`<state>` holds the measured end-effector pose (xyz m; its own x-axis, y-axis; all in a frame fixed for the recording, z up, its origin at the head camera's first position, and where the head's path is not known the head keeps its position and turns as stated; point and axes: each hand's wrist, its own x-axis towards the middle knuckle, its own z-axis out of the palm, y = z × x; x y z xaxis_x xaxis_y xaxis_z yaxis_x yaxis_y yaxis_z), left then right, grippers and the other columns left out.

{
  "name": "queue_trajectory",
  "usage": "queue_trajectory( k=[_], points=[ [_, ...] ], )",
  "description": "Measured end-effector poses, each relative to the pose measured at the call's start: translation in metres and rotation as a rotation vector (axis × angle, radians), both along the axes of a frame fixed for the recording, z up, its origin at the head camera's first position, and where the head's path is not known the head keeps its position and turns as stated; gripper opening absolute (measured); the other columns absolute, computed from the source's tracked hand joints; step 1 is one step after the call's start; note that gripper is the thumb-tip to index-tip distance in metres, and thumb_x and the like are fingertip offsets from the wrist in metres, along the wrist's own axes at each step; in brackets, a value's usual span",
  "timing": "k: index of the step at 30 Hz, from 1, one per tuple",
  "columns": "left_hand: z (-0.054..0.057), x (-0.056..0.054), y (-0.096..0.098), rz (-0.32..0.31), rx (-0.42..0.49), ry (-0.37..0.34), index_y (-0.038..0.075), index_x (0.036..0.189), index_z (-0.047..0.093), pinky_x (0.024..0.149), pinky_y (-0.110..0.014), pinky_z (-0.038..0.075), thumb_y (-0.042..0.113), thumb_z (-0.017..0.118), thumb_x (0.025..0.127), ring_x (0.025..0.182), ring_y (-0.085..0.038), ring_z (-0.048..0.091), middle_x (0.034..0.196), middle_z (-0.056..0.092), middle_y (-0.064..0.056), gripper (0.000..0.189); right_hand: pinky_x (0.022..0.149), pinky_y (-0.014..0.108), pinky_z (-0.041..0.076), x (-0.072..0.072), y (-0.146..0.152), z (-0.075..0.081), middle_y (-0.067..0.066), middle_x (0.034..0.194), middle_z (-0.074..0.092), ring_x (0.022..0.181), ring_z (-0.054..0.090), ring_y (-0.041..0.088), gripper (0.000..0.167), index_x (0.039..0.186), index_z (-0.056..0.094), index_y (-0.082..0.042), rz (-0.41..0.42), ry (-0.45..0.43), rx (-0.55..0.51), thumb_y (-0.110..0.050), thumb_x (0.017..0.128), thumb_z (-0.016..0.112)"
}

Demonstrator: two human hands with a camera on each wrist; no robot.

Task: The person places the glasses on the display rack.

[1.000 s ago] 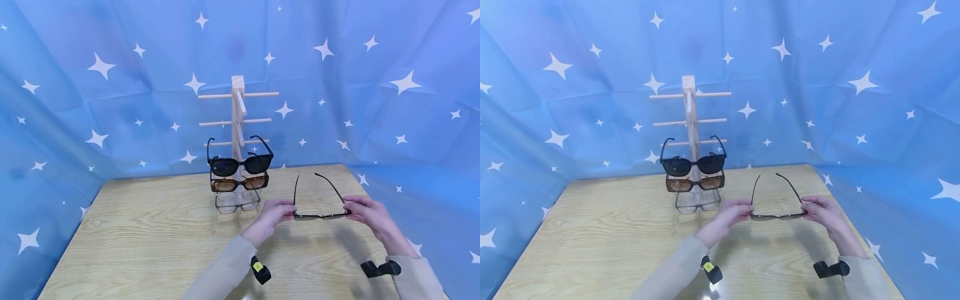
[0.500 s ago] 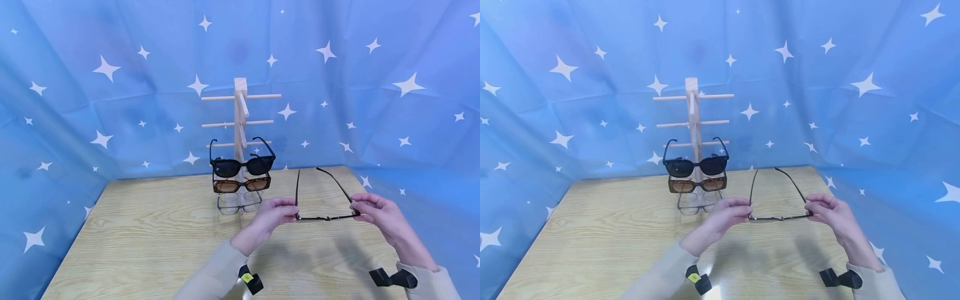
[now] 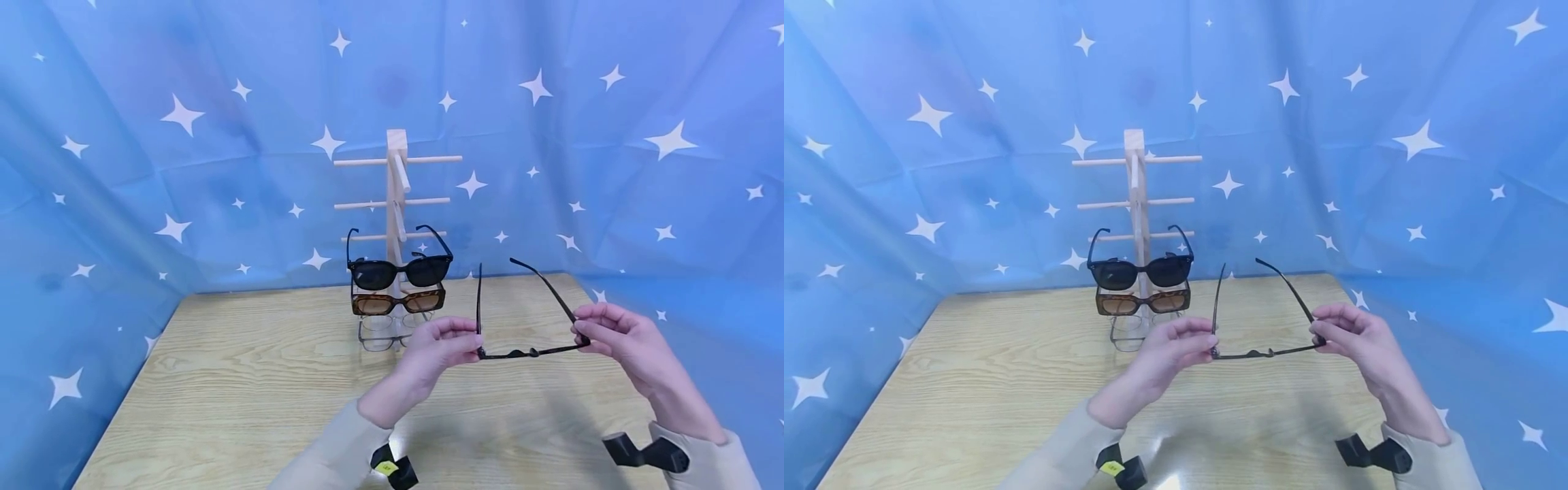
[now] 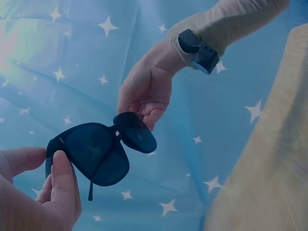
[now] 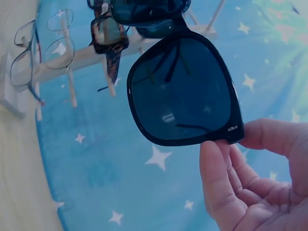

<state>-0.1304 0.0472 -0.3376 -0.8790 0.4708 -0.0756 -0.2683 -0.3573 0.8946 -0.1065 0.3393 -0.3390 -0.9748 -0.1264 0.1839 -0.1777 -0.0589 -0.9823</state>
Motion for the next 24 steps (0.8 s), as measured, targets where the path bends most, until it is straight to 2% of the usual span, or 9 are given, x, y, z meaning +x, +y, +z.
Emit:
queue_trajectory(
  k=[7, 14, 22, 24],
  points=[
    [0.011, 0.003, -0.014, -0.014, 0.017, 0.032, -0.010, 0.107, 0.059, 0.074, -0.027, 0.057, -0.006, 0.060, 0.085, 0.073, -0.011, 0.063, 0.083, 0.063, -0.002, 0.022, 0.067, 0.027, 0.057, 0.000, -0.012, 0.014, 0.004, 0.089, 0.065, 0.076, 0.064, 0.014, 0.029, 0.102, 0.064, -0.006, 0.018, 0.044, 0.017, 0.014, 0.090, 0.047],
    [0.027, 0.006, -0.034, -0.017, 0.035, 0.099, -0.010, 0.107, 0.057, 0.071, -0.025, 0.057, -0.007, 0.060, 0.084, 0.071, -0.010, 0.063, 0.082, 0.063, 0.000, 0.023, 0.064, 0.024, 0.056, -0.003, -0.028, 0.036, 0.002, 0.086, 0.066, 0.074, 0.065, 0.013, 0.023, 0.102, 0.064, -0.008, 0.011, 0.055, 0.100, 0.009, 0.091, 0.052],
    [0.045, 0.007, -0.055, 0.035, 0.027, 0.158, -0.010, 0.106, 0.058, 0.071, -0.025, 0.056, -0.007, 0.060, 0.084, 0.073, -0.010, 0.062, 0.083, 0.064, 0.001, 0.022, 0.065, 0.025, 0.056, -0.011, -0.047, 0.053, 0.003, 0.085, 0.066, 0.072, 0.064, 0.014, 0.023, 0.102, 0.064, -0.007, 0.066, 0.063, 0.091, 0.009, 0.091, 0.051],
    [0.047, 0.007, -0.060, 0.053, 0.045, 0.165, -0.006, 0.103, 0.061, 0.070, -0.025, 0.056, -0.008, 0.060, 0.084, 0.073, -0.010, 0.062, 0.083, 0.064, 0.001, 0.020, 0.065, 0.026, 0.056, -0.012, -0.052, 0.058, 0.003, 0.084, 0.066, 0.072, 0.063, 0.014, 0.023, 0.102, 0.064, -0.007, 0.076, 0.066, 0.089, 0.009, 0.091, 0.051]
  ],
)
